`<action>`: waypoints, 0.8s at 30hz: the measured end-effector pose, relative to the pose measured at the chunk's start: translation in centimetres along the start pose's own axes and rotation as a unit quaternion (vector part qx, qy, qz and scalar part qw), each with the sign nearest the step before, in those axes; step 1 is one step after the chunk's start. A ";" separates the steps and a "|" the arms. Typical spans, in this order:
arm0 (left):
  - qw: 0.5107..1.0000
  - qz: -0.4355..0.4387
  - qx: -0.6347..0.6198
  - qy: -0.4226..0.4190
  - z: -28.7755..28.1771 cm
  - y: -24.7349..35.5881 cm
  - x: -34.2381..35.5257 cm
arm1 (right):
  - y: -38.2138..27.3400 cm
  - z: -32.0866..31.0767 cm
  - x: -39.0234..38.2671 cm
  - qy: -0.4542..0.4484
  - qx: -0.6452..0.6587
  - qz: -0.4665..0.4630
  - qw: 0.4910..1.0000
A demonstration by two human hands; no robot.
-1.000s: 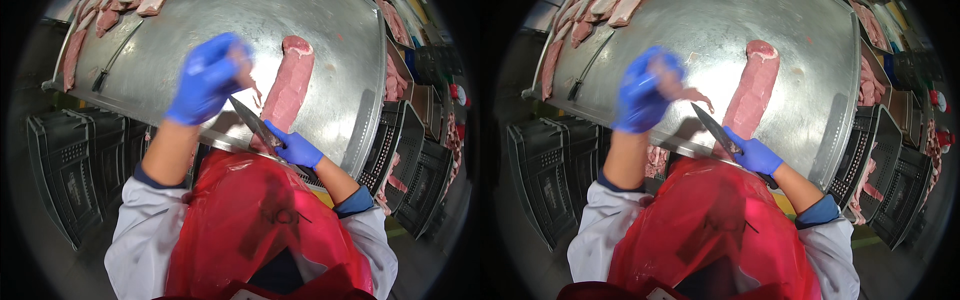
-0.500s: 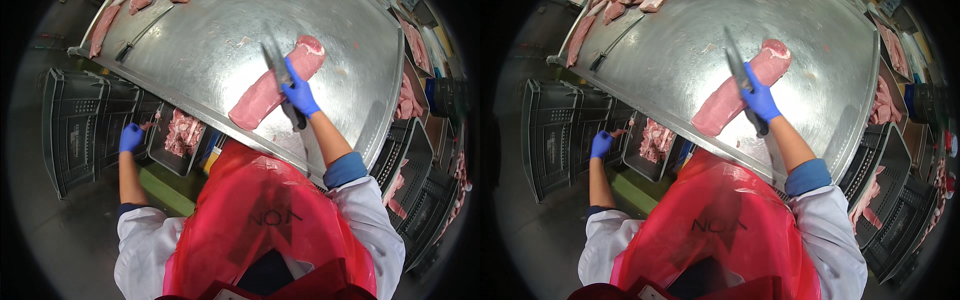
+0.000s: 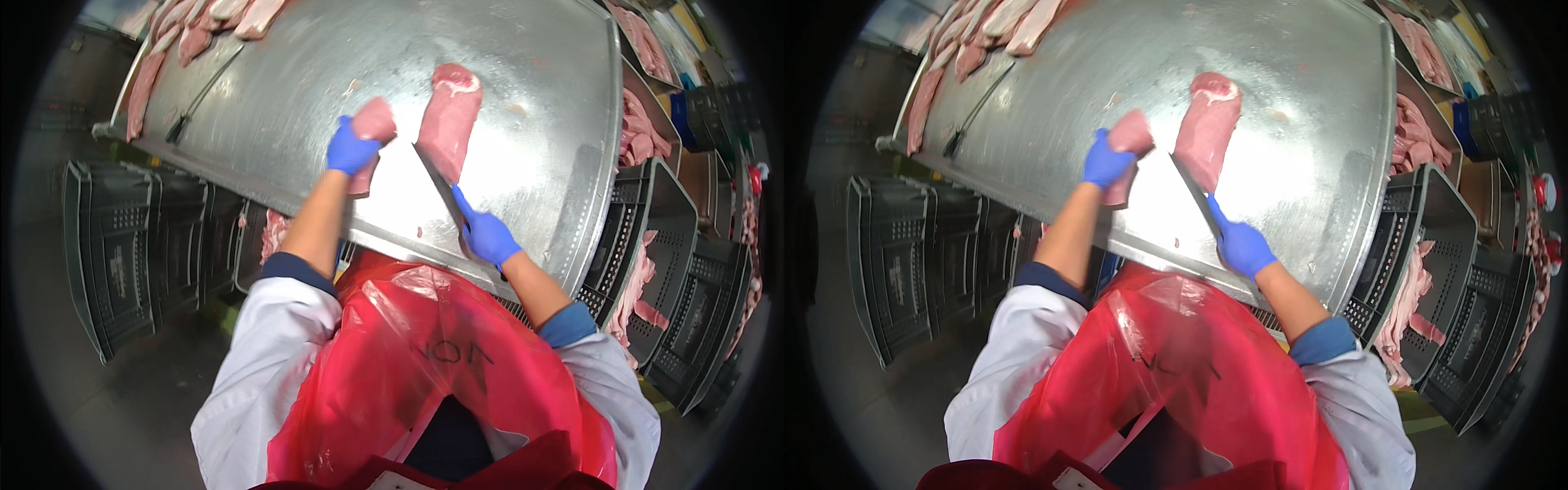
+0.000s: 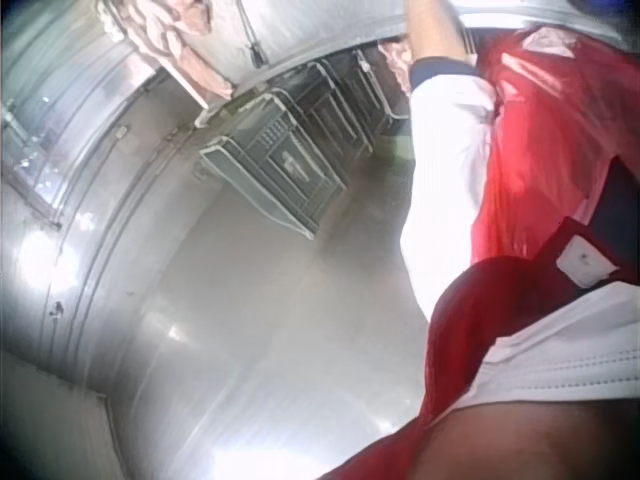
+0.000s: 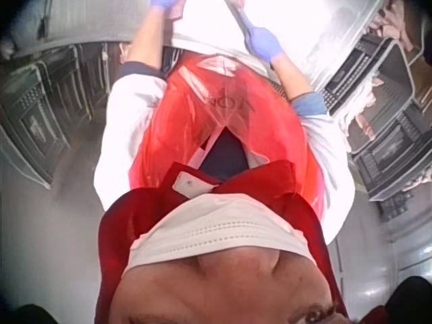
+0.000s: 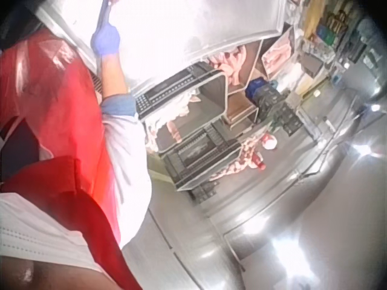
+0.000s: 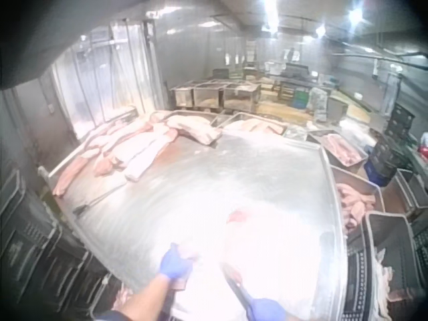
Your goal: The person trims fat and connective tissue from large cuts of raw meat using a knife. They repeatedly pick up pieces of meat, slice off unwanted parts, and place the trimmed meat into a metal tray while discarding the trimmings into a bin.
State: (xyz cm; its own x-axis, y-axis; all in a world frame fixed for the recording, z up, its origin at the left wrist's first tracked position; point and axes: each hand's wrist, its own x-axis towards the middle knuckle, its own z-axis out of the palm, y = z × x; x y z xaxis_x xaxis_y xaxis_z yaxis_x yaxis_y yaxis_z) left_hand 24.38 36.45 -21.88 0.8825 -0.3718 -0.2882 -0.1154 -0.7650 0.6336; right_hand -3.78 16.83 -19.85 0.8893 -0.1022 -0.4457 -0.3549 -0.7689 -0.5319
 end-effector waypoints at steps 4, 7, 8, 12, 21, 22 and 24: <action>0.890 0.034 -0.440 -0.116 -1.6 -3.7 3.8 | 3.4 -0.2 -7.6 0.029 0.146 0.005 0.989; 0.890 0.092 -0.422 -0.146 -1.3 11.8 2.7 | 6.7 1.3 -11.9 0.133 0.277 0.027 0.951; 0.864 0.152 -0.449 -0.172 -0.7 18.3 1.6 | 7.7 1.6 -12.4 0.157 0.300 0.054 0.939; 0.855 0.388 -0.285 -0.193 1.7 32.1 4.7 | 8.6 0.5 -13.0 0.238 0.325 0.082 0.912; 0.926 0.300 0.202 -0.112 7.6 13.0 17.0 | 8.6 1.9 -13.1 0.281 0.402 0.098 0.866; 0.954 0.240 0.164 -0.074 6.7 11.4 16.7 | 8.3 1.8 -12.3 0.263 0.424 0.119 0.858; 0.989 0.092 0.117 0.015 6.6 8.0 13.9 | 7.3 1.7 -9.0 0.244 0.458 0.105 0.848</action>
State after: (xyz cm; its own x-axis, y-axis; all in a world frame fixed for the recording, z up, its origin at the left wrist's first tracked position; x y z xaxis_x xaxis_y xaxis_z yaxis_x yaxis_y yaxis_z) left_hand 32.70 21.73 -25.57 0.8495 -0.5027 -0.1602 -0.3738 -0.7878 0.4896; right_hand -14.85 13.15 -20.94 0.7131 -0.5970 -0.3675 -0.3963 0.0892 -0.9138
